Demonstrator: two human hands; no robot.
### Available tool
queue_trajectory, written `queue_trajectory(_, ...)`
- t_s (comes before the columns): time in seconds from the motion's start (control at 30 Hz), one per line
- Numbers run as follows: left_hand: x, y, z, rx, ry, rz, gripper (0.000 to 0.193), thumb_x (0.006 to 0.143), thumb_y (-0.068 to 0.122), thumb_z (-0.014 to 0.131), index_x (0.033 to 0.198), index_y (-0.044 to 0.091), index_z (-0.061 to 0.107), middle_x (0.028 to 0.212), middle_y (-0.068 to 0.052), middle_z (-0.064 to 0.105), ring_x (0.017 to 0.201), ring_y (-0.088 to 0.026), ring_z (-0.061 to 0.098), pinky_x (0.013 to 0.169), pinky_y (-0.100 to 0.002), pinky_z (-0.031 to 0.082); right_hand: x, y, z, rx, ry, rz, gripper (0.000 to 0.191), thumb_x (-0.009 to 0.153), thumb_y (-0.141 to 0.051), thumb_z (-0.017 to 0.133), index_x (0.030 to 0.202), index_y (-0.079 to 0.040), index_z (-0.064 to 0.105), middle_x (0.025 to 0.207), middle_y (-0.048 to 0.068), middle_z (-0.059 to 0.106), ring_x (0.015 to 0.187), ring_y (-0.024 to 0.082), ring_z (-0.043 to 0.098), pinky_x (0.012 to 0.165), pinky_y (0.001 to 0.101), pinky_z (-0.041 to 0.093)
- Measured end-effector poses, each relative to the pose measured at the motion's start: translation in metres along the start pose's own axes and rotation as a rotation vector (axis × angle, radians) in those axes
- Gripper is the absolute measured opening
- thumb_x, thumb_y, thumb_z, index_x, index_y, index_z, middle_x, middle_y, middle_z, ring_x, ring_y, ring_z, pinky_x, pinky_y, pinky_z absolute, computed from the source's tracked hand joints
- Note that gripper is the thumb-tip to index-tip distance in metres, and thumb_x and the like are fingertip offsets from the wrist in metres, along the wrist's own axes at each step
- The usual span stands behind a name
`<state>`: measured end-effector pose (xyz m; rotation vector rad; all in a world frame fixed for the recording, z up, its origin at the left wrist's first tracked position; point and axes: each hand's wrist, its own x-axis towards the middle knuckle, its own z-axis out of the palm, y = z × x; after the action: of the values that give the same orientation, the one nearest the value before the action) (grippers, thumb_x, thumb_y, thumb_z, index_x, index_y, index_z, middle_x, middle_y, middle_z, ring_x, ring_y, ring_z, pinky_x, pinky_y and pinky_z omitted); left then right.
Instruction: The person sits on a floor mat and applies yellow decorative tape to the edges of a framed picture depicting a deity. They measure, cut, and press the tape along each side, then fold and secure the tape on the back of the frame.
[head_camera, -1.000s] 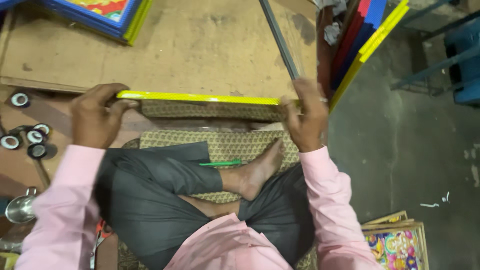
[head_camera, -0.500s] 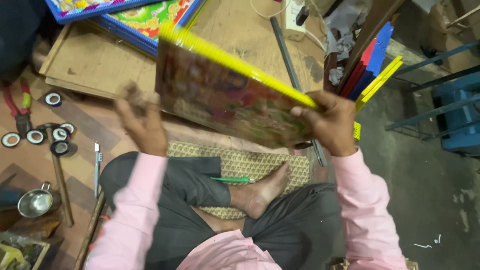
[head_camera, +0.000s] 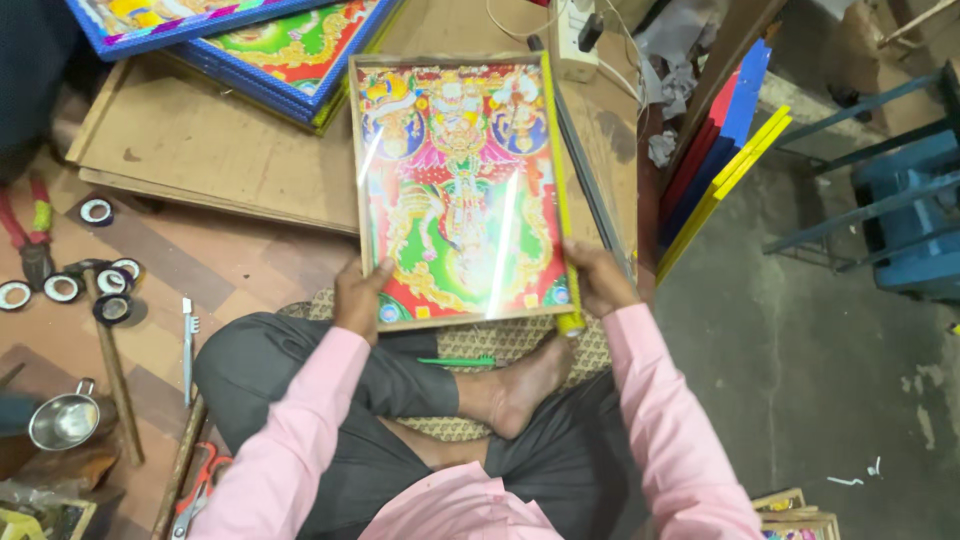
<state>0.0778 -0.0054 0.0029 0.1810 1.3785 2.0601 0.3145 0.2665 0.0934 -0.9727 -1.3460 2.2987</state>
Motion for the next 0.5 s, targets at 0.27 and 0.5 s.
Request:
queue_trajectory(0.27, 0.06, -0.009, 0.012, 0.077, -0.037, -0.049, 0.033, 0.09, 0.01, 0.074, 0.117, -0.008, 0.069, 0.108, -0.015, 0.075, 0.089, -0.019, 0.071, 0.08, -0.033, 0.058, -0.004, 0.08, -0.023, 0.154, 0.1, -0.009, 0.037, 0.099, -0.02, 0.065, 0.124, 0.007, 0.065, 0.116, 0.015, 0.074, 0.105, 0.024, 0.07, 0.097, 0.038, 0.054)
queue_trajectory(0.5, 0.082, -0.012, 0.027, 0.757, 0.45, 0.579, 0.038, 0.07, 0.008, 0.089, 0.097, 0.0, 0.063, 0.101, -0.017, 0.06, 0.086, -0.03, 0.062, 0.076, -0.04, 0.053, 0.025, 0.083, -0.005, 0.275, 0.15, -0.007, 0.032, 0.1, -0.022, 0.064, 0.12, 0.004, 0.067, 0.113, 0.013, 0.073, 0.102, 0.025, 0.07, 0.093, 0.0399, 0.054)
